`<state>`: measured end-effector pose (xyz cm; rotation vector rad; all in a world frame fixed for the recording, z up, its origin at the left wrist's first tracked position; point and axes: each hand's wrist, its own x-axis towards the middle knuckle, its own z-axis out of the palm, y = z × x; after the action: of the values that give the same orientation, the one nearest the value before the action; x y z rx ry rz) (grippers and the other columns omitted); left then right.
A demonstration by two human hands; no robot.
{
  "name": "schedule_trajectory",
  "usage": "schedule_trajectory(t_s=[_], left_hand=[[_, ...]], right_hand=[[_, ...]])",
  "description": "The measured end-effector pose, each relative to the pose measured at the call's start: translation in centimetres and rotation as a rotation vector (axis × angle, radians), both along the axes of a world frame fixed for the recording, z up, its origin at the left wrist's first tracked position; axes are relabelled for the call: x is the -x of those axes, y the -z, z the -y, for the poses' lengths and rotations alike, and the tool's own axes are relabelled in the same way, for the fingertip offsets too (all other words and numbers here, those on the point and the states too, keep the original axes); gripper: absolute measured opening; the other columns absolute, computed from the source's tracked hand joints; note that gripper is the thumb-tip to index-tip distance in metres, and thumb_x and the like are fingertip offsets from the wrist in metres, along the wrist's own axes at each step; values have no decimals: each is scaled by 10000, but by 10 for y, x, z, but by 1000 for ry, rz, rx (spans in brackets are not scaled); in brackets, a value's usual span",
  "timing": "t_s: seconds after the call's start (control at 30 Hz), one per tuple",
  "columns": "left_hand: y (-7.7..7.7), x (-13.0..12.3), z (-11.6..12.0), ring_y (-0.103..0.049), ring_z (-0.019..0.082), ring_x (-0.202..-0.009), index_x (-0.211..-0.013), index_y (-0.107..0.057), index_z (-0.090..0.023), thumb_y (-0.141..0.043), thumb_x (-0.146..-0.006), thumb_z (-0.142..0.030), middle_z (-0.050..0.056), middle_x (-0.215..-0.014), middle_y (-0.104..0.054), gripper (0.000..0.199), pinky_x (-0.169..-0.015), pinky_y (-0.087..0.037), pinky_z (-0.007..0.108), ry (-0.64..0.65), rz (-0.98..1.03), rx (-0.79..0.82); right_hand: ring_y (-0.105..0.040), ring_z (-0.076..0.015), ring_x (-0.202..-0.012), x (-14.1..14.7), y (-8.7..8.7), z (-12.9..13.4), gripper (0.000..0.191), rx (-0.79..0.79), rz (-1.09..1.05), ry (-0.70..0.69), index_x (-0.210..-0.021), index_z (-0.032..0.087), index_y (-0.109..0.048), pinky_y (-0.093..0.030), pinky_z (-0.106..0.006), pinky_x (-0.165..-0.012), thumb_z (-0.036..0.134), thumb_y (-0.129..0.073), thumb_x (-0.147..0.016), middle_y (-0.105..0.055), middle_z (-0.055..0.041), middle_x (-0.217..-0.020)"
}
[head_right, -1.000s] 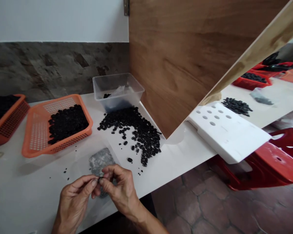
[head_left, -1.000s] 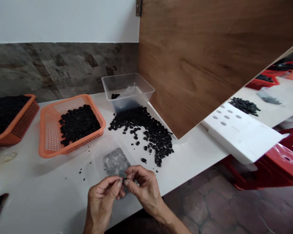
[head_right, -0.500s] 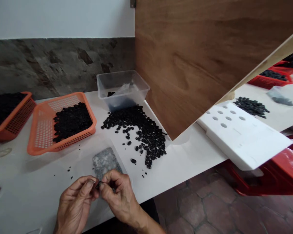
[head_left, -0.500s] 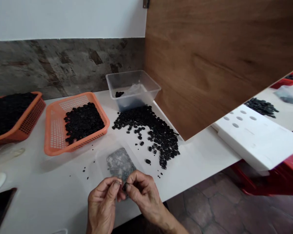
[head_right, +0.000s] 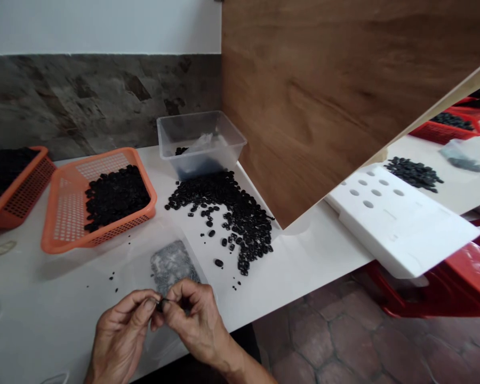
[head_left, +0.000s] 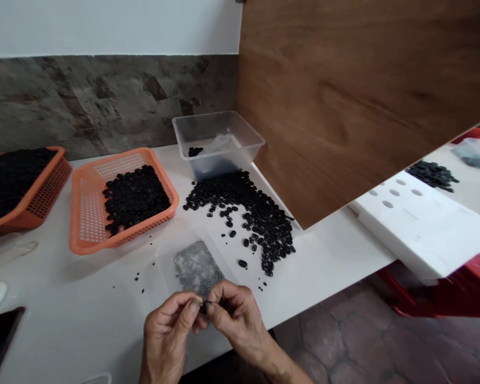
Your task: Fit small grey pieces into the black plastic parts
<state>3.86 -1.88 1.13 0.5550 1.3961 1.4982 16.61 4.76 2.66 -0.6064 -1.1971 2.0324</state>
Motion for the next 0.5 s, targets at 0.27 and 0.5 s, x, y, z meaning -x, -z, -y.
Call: schedule_trajectory(t_s=[0.27,0.5], left_hand=[[-1,1,0,-565,111,-534,-789,-728,-179,-698,-786,-356,3,-563,-651,180,-541,-463,185,63,-123,3],[-2,5,2,-575,117,-511,-790,-749,-194,-684,-795,-327,-1,-547,-657,148,-532,-485,194,98,-243,-24]], right_hand=[[-591,-127,-649,-2,1,2,204,-19,7,18,-763,138,-519,-462,-264,-653,275,-594,-893,-582,-27,-669],[-572,-135,-661,-5,-2,5,228,-58,52,16,-760,147,-516,-455,-274,-661,317,-587,-896,-575,-28,-671]])
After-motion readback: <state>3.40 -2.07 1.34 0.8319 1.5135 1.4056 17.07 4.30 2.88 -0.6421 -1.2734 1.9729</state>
